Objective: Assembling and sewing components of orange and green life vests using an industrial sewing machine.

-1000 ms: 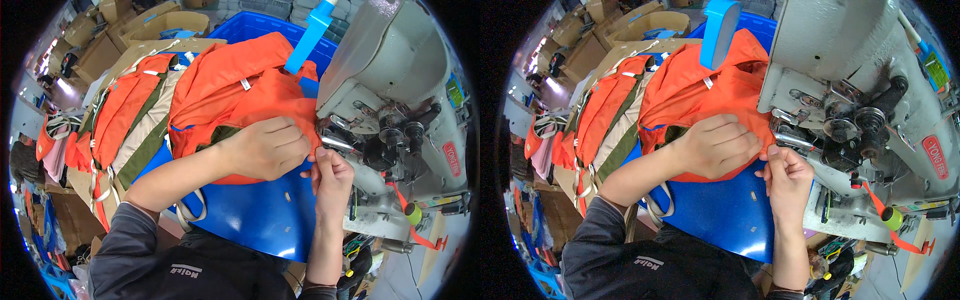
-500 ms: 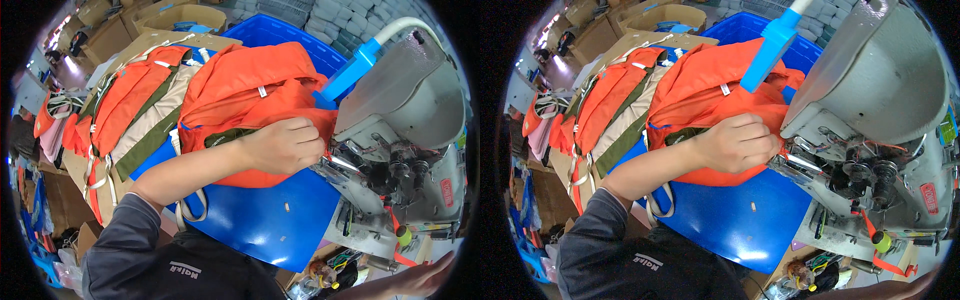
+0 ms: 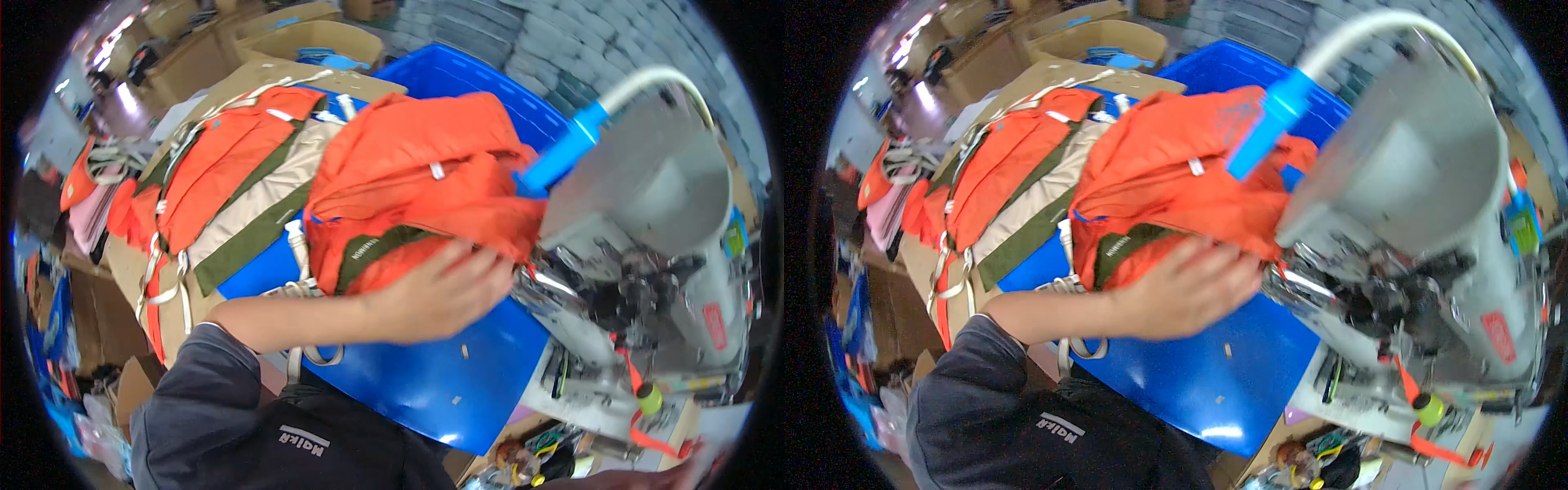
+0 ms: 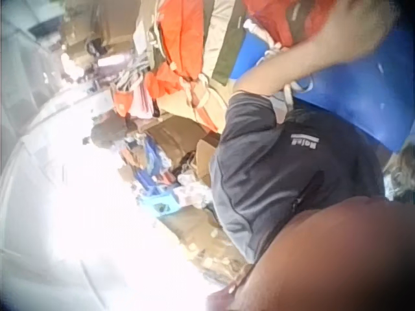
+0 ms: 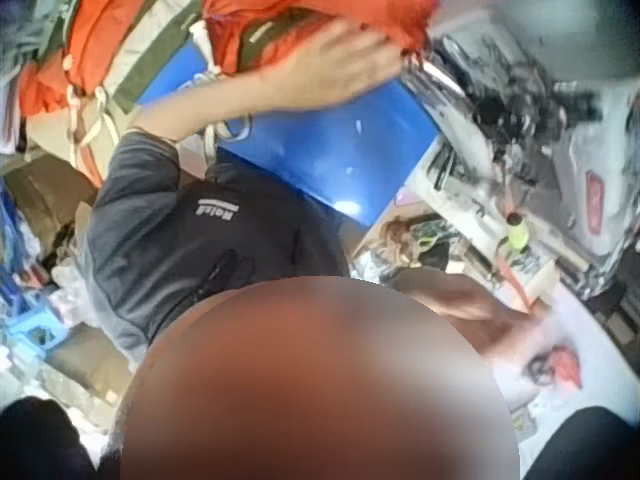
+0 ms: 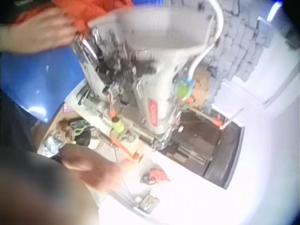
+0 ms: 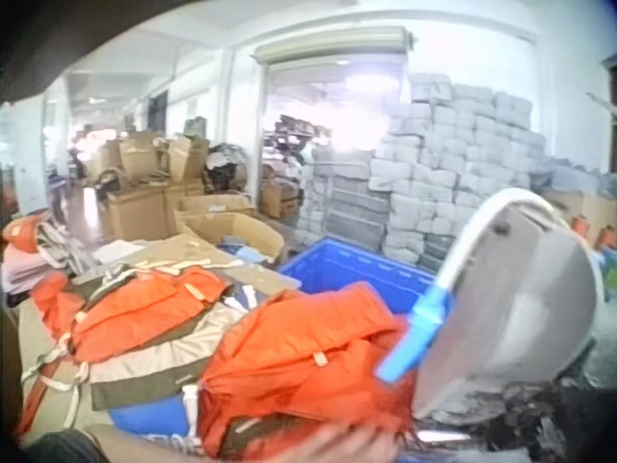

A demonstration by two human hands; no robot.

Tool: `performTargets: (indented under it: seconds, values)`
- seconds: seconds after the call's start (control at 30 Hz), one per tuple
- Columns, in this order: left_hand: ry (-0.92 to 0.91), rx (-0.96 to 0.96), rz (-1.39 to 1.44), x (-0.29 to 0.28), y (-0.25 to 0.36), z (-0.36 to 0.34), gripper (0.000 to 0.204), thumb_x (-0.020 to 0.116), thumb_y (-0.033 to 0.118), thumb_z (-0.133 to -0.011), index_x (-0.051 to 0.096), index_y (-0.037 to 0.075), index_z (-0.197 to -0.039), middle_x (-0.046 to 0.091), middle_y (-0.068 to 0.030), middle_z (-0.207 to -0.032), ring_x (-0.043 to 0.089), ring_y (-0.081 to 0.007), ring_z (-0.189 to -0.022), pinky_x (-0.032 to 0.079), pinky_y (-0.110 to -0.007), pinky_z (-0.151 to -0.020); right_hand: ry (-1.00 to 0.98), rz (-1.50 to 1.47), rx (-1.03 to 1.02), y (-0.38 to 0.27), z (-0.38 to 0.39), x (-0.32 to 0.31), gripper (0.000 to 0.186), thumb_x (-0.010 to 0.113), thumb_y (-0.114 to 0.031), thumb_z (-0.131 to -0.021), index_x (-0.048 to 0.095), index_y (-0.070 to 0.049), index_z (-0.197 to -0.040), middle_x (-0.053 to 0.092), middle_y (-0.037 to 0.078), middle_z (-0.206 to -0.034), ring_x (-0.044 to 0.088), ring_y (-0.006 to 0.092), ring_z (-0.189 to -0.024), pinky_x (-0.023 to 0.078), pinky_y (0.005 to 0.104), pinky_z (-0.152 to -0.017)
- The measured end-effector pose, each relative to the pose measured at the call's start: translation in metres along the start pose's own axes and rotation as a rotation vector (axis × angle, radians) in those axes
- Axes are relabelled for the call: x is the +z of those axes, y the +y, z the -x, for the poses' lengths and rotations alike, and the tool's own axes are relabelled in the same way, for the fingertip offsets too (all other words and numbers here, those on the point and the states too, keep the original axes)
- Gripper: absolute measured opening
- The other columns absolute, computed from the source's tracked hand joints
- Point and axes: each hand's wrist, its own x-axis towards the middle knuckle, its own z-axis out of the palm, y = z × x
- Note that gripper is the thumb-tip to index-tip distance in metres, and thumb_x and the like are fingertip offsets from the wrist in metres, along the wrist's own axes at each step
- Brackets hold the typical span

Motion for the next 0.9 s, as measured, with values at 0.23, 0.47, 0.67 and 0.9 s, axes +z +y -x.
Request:
performTargets:
  seconds: [0.23,0.47,0.67,0.9]
  values:
    - [-0.204,0.058,0.197,0.059,-0.011,0.068,0.061,0.060,0.035,-0.084,0.049,0.009,-0.138,0.055,-0.0056,-0.117,0.051,-0.0212,-0.109,0.040,-0.039,-0.092,-1.077,-0.799,0.614,-0.123,0.120,0.031,0.050,0.067,-0.022,-0.089,0.052,0.003,-0.129,0.054,0.025,-0.130,0.052,0.0424,-0.120,0.040,0.0526,-0.105]
    - [0.059,-0.026,0.622,0.007,-0.021,0.090,0.043,0.061,0.026,-0.088,0.057,0.004,-0.126,0.061,-0.0100,-0.108,0.060,-0.0279,-0.102,0.048,-0.041,-0.087,-1.288,-0.798,0.107,-0.170,0.152,0.049,0.063,0.064,-0.034,-0.091,0.047,0.003,-0.138,0.035,0.029,-0.150,0.032,0.0439,-0.140,0.025,0.0541,-0.115]
    - [0.084,-0.984,-0.168,-0.060,-0.208,0.240,0.035,0.071,0.016,-0.078,0.063,0.001,-0.109,0.062,-0.0175,-0.103,0.059,-0.0361,-0.101,0.050,-0.044,-0.089,-1.289,-0.747,0.025,-0.175,0.166,0.041,0.064,0.058,-0.038,-0.093,0.045,0.004,-0.140,0.033,0.028,-0.151,0.029,0.0437,-0.142,0.022,0.0536,-0.116]
    - [-0.168,-1.643,-0.486,-0.064,-0.320,0.389,0.050,0.070,0.038,-0.083,0.063,-0.001,-0.114,0.060,-0.0237,-0.121,0.059,-0.0379,-0.115,0.051,-0.045,-0.095,-1.259,-0.757,0.023,-0.179,0.161,0.047,0.065,0.058,-0.037,-0.092,0.044,0.005,-0.140,0.032,0.029,-0.151,0.029,0.0451,-0.141,0.022,0.0550,-0.116]
